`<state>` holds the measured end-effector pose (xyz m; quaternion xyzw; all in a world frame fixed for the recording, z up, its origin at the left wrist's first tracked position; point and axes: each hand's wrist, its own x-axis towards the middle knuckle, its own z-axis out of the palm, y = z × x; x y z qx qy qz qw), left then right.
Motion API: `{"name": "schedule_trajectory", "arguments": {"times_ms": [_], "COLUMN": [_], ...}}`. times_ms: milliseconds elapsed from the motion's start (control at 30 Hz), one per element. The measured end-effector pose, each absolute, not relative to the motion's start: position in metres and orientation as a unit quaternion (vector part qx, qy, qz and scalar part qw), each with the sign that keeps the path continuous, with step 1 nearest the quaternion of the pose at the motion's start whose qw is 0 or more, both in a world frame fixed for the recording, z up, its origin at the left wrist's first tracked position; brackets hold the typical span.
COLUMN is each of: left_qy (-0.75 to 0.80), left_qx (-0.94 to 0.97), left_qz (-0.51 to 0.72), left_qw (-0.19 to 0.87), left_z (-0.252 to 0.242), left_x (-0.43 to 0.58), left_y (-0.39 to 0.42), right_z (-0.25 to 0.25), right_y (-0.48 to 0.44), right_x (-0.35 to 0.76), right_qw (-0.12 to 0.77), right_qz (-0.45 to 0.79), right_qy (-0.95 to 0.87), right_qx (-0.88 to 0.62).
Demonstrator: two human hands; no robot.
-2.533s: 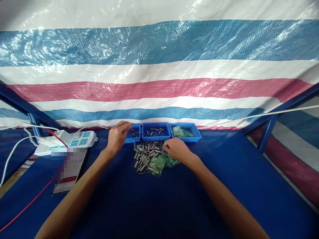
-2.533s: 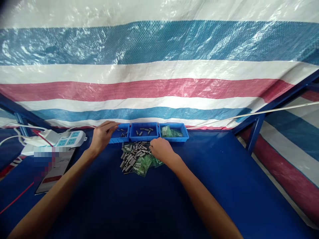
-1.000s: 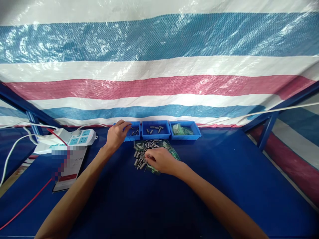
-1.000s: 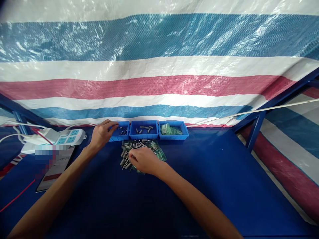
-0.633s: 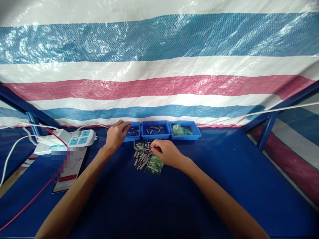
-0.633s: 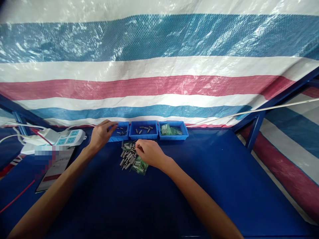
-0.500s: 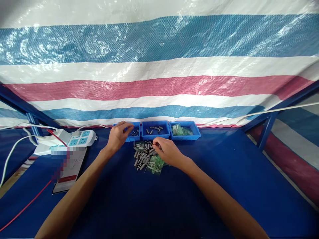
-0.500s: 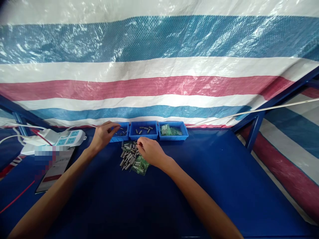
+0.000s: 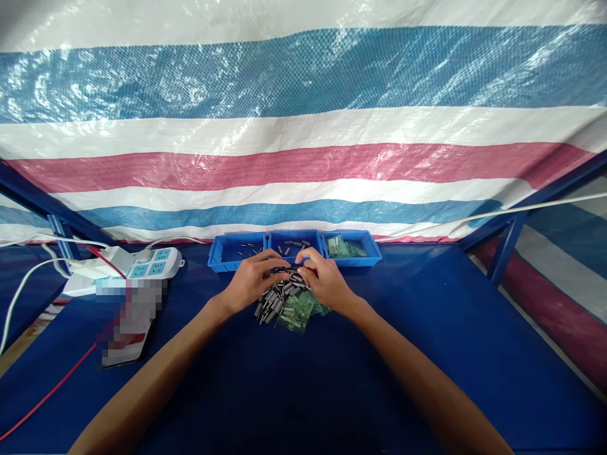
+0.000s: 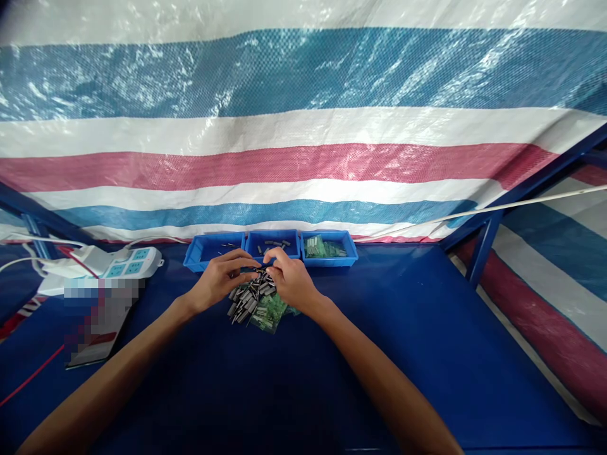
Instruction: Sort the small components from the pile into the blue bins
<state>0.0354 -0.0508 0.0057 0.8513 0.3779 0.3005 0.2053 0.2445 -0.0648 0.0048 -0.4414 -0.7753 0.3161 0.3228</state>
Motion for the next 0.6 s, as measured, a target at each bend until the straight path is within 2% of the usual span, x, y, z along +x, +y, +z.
{"name": "schedule_trajectory", "arguments": {"times_ms": [233, 367, 600], "left_qy": [0.359, 0.385, 0.408], "left_qx": [0.849, 0.830, 0.810], "left_qz": [0.330, 0.338, 0.345], "left_qw": [0.205, 0.220, 0.241], "left_z": [0.008, 0.013, 0.015], "left_x": [0.045, 0.045, 0.045], "left_y": [-0.058, -0.059, -0.057], "right_z": [0.006, 0.009, 0.007], "right_y": [-0.067, -0.067, -0.066], "right_x": [0.241, 0.240, 0.240], "right_qw": [0.377, 0.360, 0.350], "right_qz": [0.378, 0.408, 0.355], "right_qy": [-0.723, -0.718, -0.756], "right_qx": [-0.438, -0.435, -0.424]}}
